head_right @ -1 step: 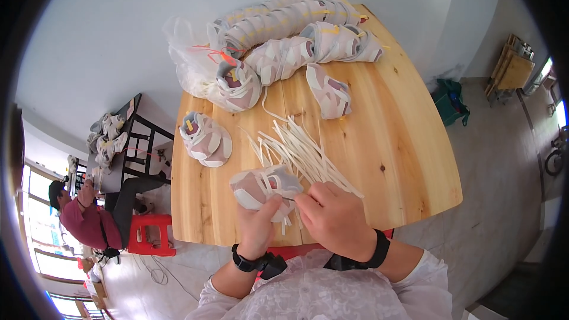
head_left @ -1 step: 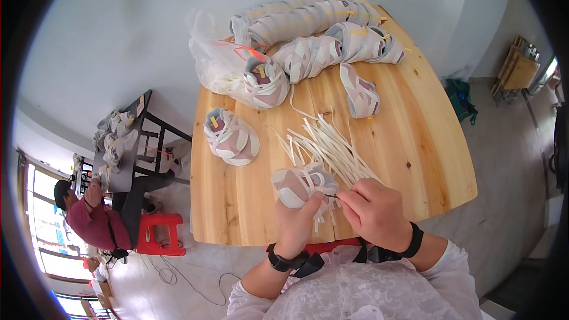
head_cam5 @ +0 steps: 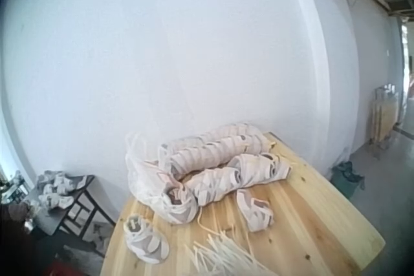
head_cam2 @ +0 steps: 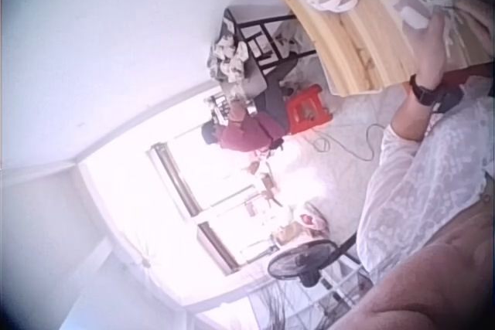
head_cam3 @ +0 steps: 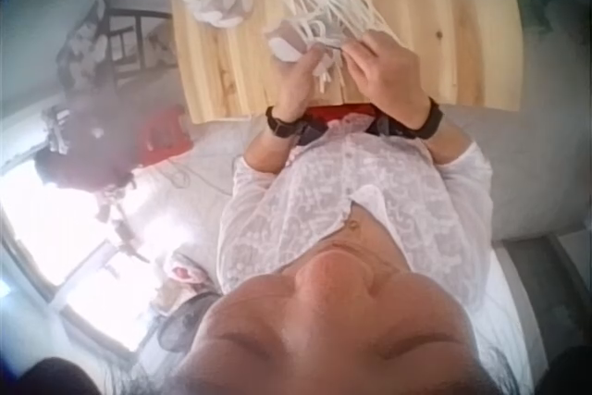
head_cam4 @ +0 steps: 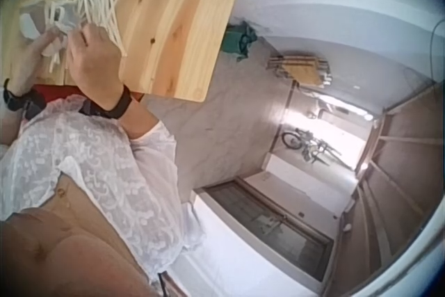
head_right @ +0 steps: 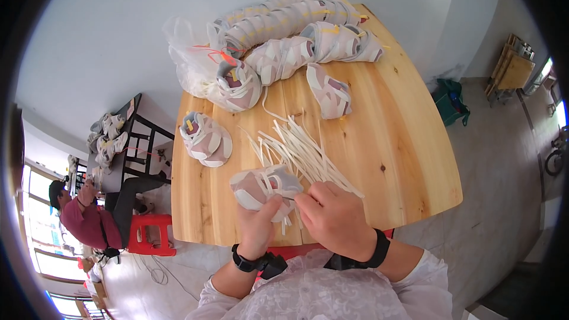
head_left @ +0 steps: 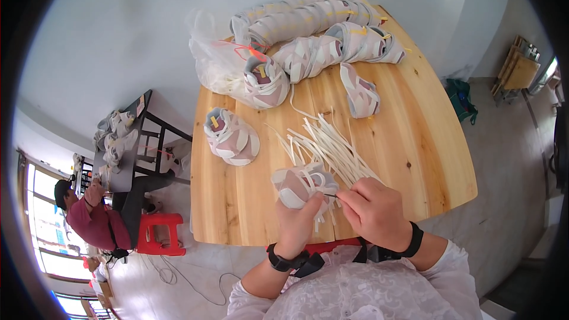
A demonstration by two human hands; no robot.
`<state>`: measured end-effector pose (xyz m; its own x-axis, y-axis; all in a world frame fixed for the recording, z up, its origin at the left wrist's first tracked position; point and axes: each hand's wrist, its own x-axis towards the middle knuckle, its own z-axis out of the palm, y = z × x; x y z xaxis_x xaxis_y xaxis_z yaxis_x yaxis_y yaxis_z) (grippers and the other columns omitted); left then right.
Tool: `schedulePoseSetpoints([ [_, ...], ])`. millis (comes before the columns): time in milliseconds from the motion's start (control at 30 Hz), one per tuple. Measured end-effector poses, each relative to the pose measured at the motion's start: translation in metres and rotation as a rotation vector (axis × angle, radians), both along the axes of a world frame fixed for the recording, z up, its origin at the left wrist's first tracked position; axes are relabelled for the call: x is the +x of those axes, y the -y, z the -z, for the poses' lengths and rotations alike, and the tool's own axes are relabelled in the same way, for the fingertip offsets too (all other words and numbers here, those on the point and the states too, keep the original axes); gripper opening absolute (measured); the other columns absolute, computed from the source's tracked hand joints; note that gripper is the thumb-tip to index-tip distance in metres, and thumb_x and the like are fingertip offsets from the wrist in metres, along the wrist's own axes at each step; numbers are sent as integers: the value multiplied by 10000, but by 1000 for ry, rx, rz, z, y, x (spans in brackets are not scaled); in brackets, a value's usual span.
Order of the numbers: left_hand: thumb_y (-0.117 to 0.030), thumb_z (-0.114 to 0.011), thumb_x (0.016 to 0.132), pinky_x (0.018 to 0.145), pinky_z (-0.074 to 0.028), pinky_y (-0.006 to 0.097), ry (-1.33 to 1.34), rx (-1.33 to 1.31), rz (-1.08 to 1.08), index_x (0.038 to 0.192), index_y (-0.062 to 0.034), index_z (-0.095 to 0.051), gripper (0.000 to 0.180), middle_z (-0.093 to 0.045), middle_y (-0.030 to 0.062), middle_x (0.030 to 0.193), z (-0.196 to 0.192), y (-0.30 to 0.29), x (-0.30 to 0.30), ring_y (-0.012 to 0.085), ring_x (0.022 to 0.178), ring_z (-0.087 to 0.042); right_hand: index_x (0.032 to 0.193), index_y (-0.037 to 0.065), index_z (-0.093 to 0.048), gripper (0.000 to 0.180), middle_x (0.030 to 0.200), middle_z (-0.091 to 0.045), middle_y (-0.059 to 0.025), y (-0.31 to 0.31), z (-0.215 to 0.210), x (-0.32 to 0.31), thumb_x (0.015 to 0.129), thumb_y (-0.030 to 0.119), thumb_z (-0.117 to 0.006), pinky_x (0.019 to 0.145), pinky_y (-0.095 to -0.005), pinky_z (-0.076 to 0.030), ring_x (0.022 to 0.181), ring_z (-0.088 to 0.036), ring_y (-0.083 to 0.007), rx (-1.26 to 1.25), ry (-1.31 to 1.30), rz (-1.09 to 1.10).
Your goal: Lacing a pair of shoes.
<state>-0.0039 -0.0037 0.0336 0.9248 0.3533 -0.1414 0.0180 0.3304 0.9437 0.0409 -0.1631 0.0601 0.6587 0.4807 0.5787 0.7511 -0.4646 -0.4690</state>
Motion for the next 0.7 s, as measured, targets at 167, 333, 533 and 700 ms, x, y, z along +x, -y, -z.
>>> schedulePoseSetpoints([
  [167,-4,-624,812,734,-498,263,27,160,-12,1073,39,-589,267,-651,65,967,-2,0,-1,124,850,-619,830,69,-611,162,722,-468,-26,-2,-1,3,692,29,-685,512,-306,-431,645,-541,-182,-9,34,-14],
  [333,-2,-627,803,726,-499,264,30,210,-24,1053,36,-596,255,-654,62,950,-3,-1,-2,122,837,-621,846,61,-614,183,726,-457,-23,-5,1,4,667,52,-654,508,-291,-422,649,-521,-169,-67,83,-34],
  [533,-9,-644,794,709,-492,257,17,234,-25,1019,31,-608,232,-655,48,920,-6,-2,-2,111,819,-612,829,42,-606,162,738,-451,-31,-6,-6,3,679,102,-618,491,-273,-418,691,-502,-164,-218,250,-30],
  [700,-21,-662,790,683,-479,252,-17,356,-28,984,24,-624,203,-655,35,888,-8,-3,-4,95,787,-594,855,21,-625,185,743,-459,-37,-9,-6,-1,679,78,-622,507,-279,-423,699,-504,-174,-229,185,-20],
])
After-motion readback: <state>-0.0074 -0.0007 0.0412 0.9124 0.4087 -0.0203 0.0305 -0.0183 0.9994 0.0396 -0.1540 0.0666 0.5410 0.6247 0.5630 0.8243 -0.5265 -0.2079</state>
